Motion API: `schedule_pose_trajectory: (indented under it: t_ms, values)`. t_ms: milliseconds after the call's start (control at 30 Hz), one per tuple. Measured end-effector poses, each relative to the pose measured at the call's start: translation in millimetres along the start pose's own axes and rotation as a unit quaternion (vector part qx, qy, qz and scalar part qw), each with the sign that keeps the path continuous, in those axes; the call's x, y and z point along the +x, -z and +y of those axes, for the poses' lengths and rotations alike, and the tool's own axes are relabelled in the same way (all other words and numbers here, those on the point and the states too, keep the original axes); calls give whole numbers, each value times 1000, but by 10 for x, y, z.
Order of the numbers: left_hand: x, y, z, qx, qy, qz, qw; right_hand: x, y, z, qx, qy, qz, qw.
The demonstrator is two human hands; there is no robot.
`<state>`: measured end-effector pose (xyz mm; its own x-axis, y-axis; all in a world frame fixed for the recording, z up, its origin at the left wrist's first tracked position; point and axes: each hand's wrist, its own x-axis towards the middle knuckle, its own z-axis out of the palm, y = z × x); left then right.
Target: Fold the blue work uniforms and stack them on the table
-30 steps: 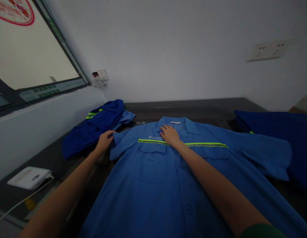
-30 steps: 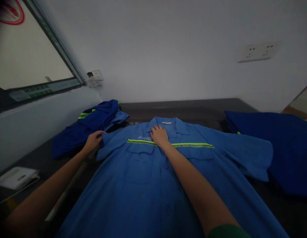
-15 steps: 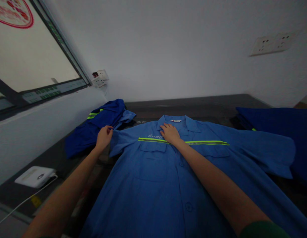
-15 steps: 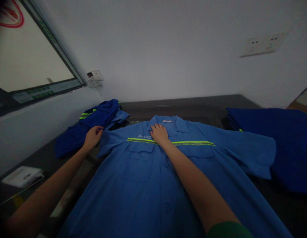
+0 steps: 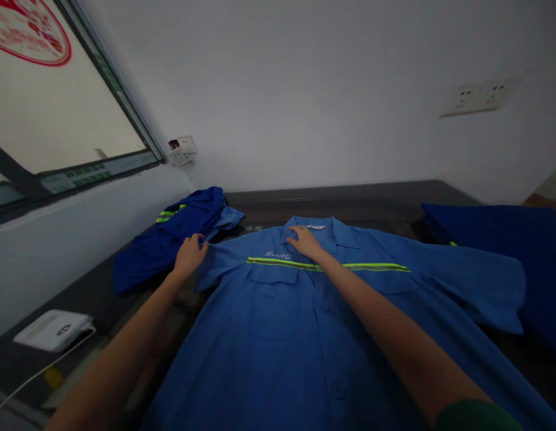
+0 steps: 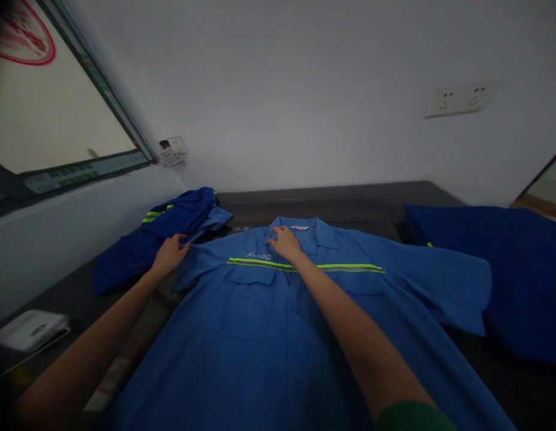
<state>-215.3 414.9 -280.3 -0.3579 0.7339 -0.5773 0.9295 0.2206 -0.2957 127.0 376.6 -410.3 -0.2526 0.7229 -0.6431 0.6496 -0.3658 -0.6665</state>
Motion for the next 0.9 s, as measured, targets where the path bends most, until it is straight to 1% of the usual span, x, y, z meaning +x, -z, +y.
schedule_pose_trajectory:
  t_ms: [33,100,167,233,300,400,467,567,633,667,733,800,900]
  values:
    - [-10,27,-77,-31,30,-25,999,104,22,24,12,-17,11,1000]
    - [-22,61,-175,-113,87,-72,987,314,55,65,19,-42,29,999]
    - [-14,55,-194,-185,119,-89,971,492,54,89,29,-58,38,997]
    - [11,12,-158,-230,127,-86,961,619,15,96,42,-62,39,996]
    - [46,-54,-108,-263,131,-71,953,707,-48,99,53,-57,39,996]
    - [95,-148,-73,-304,129,-35,943,818,-125,131,63,-58,39,996]
    - [121,-187,-90,-317,118,-3,941,888,-142,176,65,-64,45,995]
    - [157,-222,-157,-306,93,66,945,949,-143,252,56,-70,65,994]
    - [180,-249,-206,-267,72,113,954,936,-160,281,44,-70,76,994]
    - [188,-267,-227,-245,63,126,959,914,-176,283,36,-69,77,994]
    - [197,-306,-252,-209,48,121,969,854,-217,260,18,-62,73,995]
    - [194,-338,-258,-183,33,95,978,793,-245,208,1,-52,61,997]
    - [172,-333,-241,-135,2,62,989,727,-205,115,-25,-31,37,999]
